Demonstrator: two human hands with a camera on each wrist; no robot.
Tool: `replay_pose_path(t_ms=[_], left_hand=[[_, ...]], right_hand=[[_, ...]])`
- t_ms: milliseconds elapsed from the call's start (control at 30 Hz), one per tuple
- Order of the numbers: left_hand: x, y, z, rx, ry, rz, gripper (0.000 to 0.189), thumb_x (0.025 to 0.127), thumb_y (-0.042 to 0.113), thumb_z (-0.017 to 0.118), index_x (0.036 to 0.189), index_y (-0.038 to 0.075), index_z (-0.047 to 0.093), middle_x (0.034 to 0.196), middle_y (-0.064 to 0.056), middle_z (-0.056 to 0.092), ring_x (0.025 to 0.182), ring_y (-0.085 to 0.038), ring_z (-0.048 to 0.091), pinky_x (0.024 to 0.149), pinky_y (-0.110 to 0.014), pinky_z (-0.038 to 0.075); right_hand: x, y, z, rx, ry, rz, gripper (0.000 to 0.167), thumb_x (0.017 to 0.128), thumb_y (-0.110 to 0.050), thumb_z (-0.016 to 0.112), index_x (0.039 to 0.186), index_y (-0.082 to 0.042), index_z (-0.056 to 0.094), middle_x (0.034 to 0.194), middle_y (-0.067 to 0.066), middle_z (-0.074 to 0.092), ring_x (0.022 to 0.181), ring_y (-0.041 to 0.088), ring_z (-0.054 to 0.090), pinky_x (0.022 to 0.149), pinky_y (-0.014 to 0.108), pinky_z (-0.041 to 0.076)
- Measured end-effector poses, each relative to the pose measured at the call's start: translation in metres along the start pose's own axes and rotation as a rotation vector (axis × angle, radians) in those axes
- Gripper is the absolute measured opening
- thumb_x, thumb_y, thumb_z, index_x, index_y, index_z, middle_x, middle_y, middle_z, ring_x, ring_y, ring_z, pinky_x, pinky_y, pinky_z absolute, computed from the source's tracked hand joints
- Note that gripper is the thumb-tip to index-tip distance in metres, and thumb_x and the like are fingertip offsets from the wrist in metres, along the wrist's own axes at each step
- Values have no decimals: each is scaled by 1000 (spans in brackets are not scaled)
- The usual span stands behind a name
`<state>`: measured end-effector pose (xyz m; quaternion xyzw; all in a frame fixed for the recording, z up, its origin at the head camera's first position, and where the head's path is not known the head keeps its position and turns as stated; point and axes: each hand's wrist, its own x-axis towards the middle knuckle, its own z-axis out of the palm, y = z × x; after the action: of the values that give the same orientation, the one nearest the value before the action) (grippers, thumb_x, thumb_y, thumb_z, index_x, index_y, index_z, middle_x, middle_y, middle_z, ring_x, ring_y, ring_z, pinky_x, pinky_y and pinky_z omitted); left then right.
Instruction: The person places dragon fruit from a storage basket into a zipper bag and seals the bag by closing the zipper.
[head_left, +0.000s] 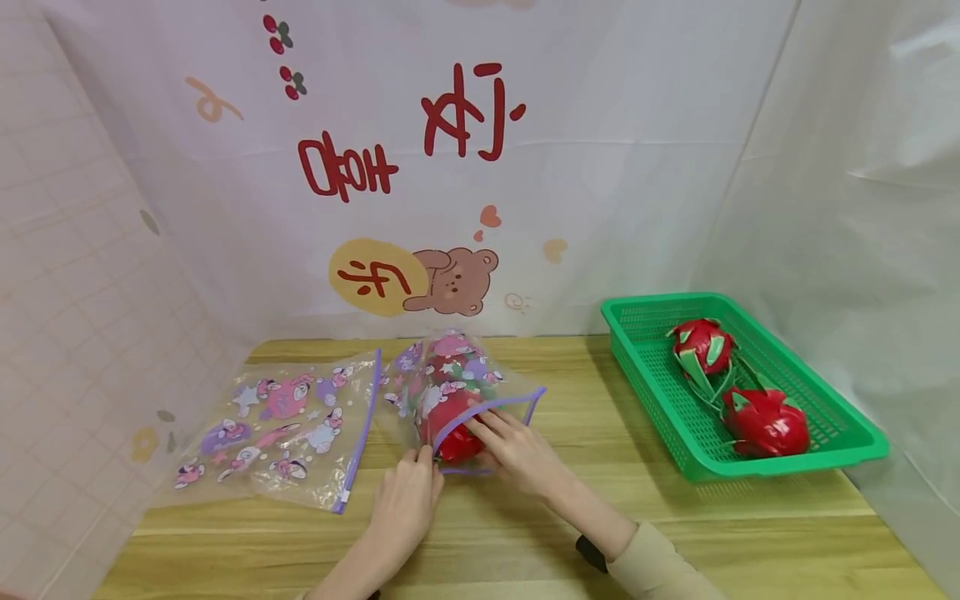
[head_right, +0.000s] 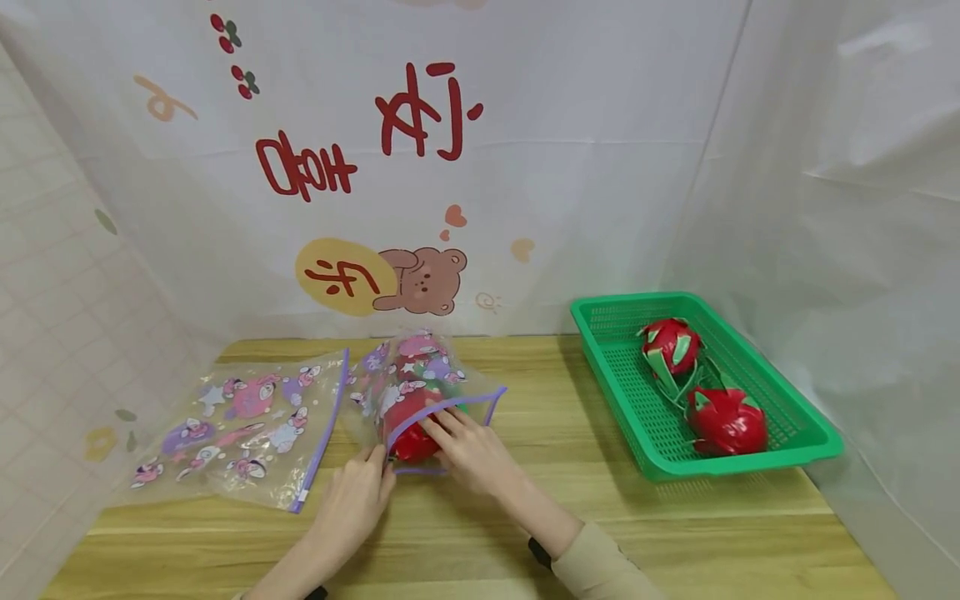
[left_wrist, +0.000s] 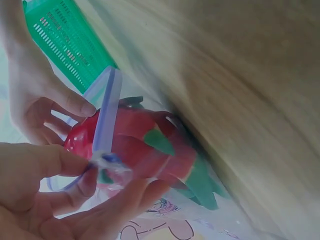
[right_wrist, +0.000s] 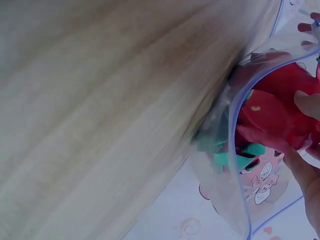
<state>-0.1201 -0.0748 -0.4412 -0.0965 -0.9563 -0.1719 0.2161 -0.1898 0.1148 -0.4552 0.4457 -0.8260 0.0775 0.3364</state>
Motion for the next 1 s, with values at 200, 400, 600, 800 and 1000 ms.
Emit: replay_pose_path(t_ms=[200, 400, 600, 800, 1000], left_hand=[[9, 0, -3, -35, 46, 43, 12, 81, 6, 63, 74, 5, 53, 63, -5, 53, 44, -10, 39, 37, -19, 30], [14, 1, -6, -42, 97, 79, 18, 82, 6, 65, 71, 7, 51, 59, -2, 47, 45, -7, 32, 38, -15, 24], [16, 2, -9, -56, 119, 109, 16, 82, 6, 66, 73, 7, 53, 61, -3, 52, 45, -6, 33, 38, -13, 24], [22, -2, -11, -73, 154, 78, 18, 82, 6, 67, 72, 7, 51, 58, -2, 48, 45, -10, 35, 39, -17, 27], [26, -5, -14, -97, 155, 72, 16, 83, 5, 66, 75, 5, 53, 57, -1, 46, 45, -9, 35, 39, -15, 25]], right_hand=[[4, 5, 4, 21, 22, 23, 55, 70, -14, 82, 120, -3, 60, 115, 13, 67, 102, 28, 67, 85, 37, 57], [10, 8, 9, 29, 0, 68, 55, 72, -19, 82, 120, -4, 59, 112, 9, 68, 98, 24, 67, 84, 34, 57], [19, 7, 21, -11, 33, 89, 63, 75, -25, 80, 129, -7, 55, 127, 13, 62, 93, 24, 69, 73, 32, 58], [24, 8, 26, -29, 26, 91, 56, 76, -29, 78, 126, -12, 58, 120, 9, 66, 92, 24, 69, 68, 31, 58], [22, 10, 22, -98, 85, -17, 47, 77, -24, 78, 121, -15, 64, 112, 5, 71, 101, 23, 68, 75, 30, 59]])
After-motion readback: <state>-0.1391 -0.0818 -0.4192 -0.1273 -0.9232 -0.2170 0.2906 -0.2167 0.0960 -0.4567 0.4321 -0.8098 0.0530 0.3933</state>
